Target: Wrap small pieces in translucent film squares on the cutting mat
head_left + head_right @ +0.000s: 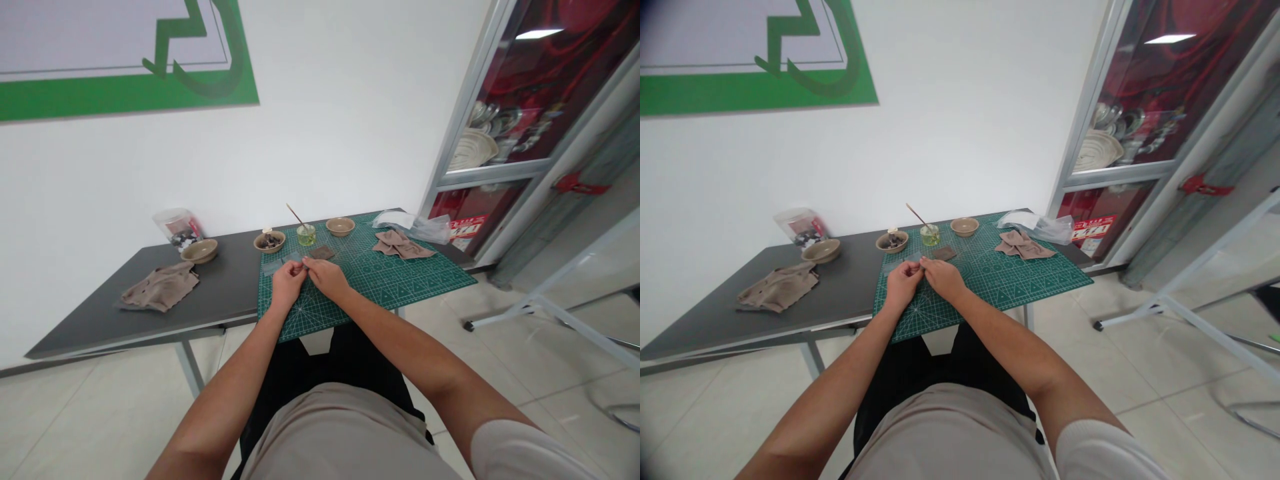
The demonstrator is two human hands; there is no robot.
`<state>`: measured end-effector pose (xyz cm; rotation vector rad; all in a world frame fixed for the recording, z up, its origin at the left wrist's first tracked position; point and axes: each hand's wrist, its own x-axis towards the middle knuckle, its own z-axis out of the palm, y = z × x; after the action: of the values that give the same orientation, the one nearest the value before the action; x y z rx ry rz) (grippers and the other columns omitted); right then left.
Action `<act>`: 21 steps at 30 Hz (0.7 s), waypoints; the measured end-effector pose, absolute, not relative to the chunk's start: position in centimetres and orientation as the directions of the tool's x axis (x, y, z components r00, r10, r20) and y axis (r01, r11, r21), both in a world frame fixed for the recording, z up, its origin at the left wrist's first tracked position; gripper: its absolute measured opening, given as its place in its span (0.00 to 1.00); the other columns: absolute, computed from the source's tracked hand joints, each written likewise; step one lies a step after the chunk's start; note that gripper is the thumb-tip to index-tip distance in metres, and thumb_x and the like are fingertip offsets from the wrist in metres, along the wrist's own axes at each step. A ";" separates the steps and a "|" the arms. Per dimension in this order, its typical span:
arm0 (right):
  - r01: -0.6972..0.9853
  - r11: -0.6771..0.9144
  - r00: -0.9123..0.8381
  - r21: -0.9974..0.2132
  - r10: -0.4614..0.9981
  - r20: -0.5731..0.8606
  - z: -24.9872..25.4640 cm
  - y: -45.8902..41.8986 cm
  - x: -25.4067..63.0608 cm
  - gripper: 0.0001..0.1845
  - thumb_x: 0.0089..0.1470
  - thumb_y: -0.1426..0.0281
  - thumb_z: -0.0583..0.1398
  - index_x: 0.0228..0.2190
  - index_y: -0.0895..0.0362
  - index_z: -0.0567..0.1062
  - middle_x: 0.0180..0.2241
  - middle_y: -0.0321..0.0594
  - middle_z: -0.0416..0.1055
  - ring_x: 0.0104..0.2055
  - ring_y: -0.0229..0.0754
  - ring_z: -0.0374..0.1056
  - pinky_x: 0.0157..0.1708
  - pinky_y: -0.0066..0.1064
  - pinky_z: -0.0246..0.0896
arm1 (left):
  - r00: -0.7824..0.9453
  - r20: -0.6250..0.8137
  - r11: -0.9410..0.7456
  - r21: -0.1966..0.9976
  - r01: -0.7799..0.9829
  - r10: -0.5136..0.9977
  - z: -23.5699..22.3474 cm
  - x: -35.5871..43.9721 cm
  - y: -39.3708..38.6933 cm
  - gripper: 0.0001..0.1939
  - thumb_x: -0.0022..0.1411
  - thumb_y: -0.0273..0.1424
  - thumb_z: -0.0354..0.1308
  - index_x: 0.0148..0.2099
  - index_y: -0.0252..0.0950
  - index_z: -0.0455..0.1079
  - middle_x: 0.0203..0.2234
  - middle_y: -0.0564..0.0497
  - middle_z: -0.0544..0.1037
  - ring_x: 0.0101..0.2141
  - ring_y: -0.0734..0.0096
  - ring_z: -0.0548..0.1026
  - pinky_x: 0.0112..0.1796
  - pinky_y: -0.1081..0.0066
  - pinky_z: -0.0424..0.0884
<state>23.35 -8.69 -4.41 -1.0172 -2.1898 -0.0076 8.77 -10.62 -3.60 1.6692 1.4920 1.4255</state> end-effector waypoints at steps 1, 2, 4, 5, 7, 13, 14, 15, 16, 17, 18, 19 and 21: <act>0.660 0.706 -0.457 -0.256 0.648 0.609 -4.5 -8.7 23.3 0.21 0.59 0.78 0.53 0.53 0.61 0.73 0.54 0.48 0.71 0.55 0.42 0.69 0.57 0.35 0.63 | -0.131 0.376 -0.287 0.853 0.436 0.917 -3.6 8.8 -10.6 0.06 0.54 0.33 0.59 0.31 0.36 0.72 0.24 0.54 0.77 0.26 0.72 0.72 0.32 0.72 0.66; 0.651 0.721 -0.475 -0.238 0.631 0.613 -4.6 -8.7 23.2 0.20 0.59 0.78 0.53 0.52 0.61 0.73 0.54 0.49 0.71 0.55 0.42 0.69 0.58 0.35 0.62 | -0.128 0.380 -0.286 0.844 0.454 0.916 -3.6 8.8 -10.6 0.05 0.54 0.32 0.59 0.29 0.36 0.72 0.23 0.54 0.76 0.25 0.73 0.71 0.31 0.73 0.65; 0.636 0.741 -0.493 -0.215 0.605 0.625 -4.8 -8.6 23.1 0.20 0.60 0.78 0.53 0.51 0.62 0.74 0.54 0.50 0.71 0.56 0.42 0.69 0.58 0.36 0.63 | -0.131 0.388 -0.287 0.834 0.472 0.912 -3.6 8.7 -10.6 0.05 0.54 0.31 0.58 0.28 0.36 0.70 0.21 0.56 0.74 0.24 0.74 0.69 0.30 0.73 0.64; 0.631 0.747 -0.493 -0.210 0.595 0.634 -4.9 -8.5 23.1 0.20 0.60 0.78 0.53 0.51 0.62 0.74 0.54 0.49 0.71 0.56 0.42 0.69 0.58 0.36 0.63 | -0.131 0.391 -0.290 0.834 0.470 0.911 -3.7 8.7 -10.6 0.06 0.54 0.32 0.58 0.28 0.36 0.70 0.21 0.56 0.74 0.24 0.74 0.69 0.30 0.73 0.63; 0.620 0.754 -0.483 -0.216 0.584 0.652 -5.1 -8.4 23.0 0.20 0.60 0.77 0.53 0.51 0.60 0.74 0.54 0.48 0.72 0.56 0.42 0.69 0.58 0.37 0.62 | -0.128 0.390 -0.298 0.842 0.449 0.912 -3.8 8.6 -10.6 0.06 0.55 0.33 0.59 0.29 0.36 0.71 0.22 0.55 0.75 0.25 0.73 0.70 0.30 0.73 0.64; 0.637 0.705 -0.411 -0.310 0.651 0.638 -4.8 -8.5 23.3 0.21 0.59 0.77 0.53 0.53 0.60 0.73 0.53 0.47 0.73 0.54 0.42 0.70 0.56 0.36 0.64 | -0.147 0.371 -0.305 0.890 0.340 0.917 -3.9 8.6 -10.6 0.08 0.54 0.36 0.61 0.34 0.36 0.73 0.26 0.53 0.79 0.27 0.71 0.74 0.32 0.71 0.68; 0.644 0.691 -0.398 -0.328 0.668 0.628 -4.7 -8.5 23.4 0.21 0.59 0.77 0.53 0.53 0.60 0.72 0.53 0.47 0.73 0.53 0.42 0.71 0.55 0.35 0.65 | -0.157 0.375 -0.311 0.893 0.326 0.914 -4.0 8.6 -10.5 0.09 0.54 0.36 0.61 0.34 0.36 0.74 0.25 0.53 0.78 0.27 0.71 0.74 0.32 0.72 0.68; 0.651 0.676 -0.384 -0.345 0.685 0.619 -4.6 -8.6 23.5 0.21 0.60 0.77 0.53 0.53 0.60 0.72 0.52 0.47 0.74 0.52 0.42 0.71 0.55 0.35 0.65 | -0.168 0.382 -0.320 0.896 0.310 0.909 -4.1 8.5 -10.5 0.09 0.53 0.37 0.62 0.34 0.36 0.73 0.25 0.53 0.78 0.26 0.72 0.74 0.31 0.72 0.68; 0.659 0.661 -0.370 -0.359 0.701 0.609 -4.5 -8.6 23.5 0.21 0.60 0.76 0.54 0.53 0.60 0.72 0.51 0.46 0.74 0.52 0.42 0.72 0.54 0.35 0.66 | -0.179 0.391 -0.331 0.898 0.290 0.903 -4.2 8.5 -10.4 0.10 0.53 0.37 0.63 0.33 0.36 0.73 0.25 0.53 0.78 0.26 0.72 0.73 0.31 0.72 0.67; 0.666 0.648 -0.359 -0.370 0.713 0.602 -4.5 -8.6 23.6 0.20 0.60 0.75 0.54 0.53 0.59 0.72 0.50 0.46 0.75 0.51 0.42 0.72 0.54 0.35 0.66 | -0.185 0.399 -0.344 0.900 0.268 0.898 -4.3 8.5 -10.3 0.10 0.52 0.37 0.64 0.33 0.36 0.73 0.25 0.54 0.78 0.25 0.73 0.72 0.30 0.72 0.67; 0.671 0.638 -0.350 -0.378 0.722 0.597 -4.4 -8.7 23.6 0.20 0.61 0.75 0.54 0.53 0.59 0.72 0.50 0.46 0.75 0.50 0.42 0.73 0.53 0.35 0.66 | -0.187 0.405 -0.356 0.901 0.249 0.895 -4.4 8.5 -10.3 0.11 0.52 0.38 0.64 0.33 0.36 0.73 0.25 0.54 0.77 0.25 0.74 0.72 0.30 0.73 0.67; 0.674 0.634 -0.346 -0.380 0.725 0.595 -4.4 -8.7 23.6 0.20 0.61 0.75 0.54 0.53 0.59 0.72 0.50 0.45 0.75 0.51 0.42 0.72 0.54 0.35 0.66 | -0.187 0.409 -0.363 0.901 0.236 0.893 -4.5 8.5 -10.2 0.11 0.52 0.38 0.64 0.33 0.36 0.73 0.25 0.54 0.77 0.25 0.74 0.71 0.29 0.73 0.67; 0.674 0.639 -0.352 -0.371 0.719 0.600 -4.4 -8.7 23.6 0.20 0.61 0.75 0.54 0.54 0.59 0.72 0.51 0.45 0.74 0.52 0.41 0.71 0.55 0.34 0.65 | -0.182 0.407 -0.362 0.902 0.237 0.895 -4.6 8.5 -10.2 0.11 0.52 0.38 0.64 0.32 0.36 0.72 0.25 0.54 0.77 0.25 0.74 0.71 0.29 0.73 0.66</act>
<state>23.63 -8.73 -4.38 -1.0820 -2.0977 0.0760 8.50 -10.15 -4.59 1.5450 1.3185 1.5857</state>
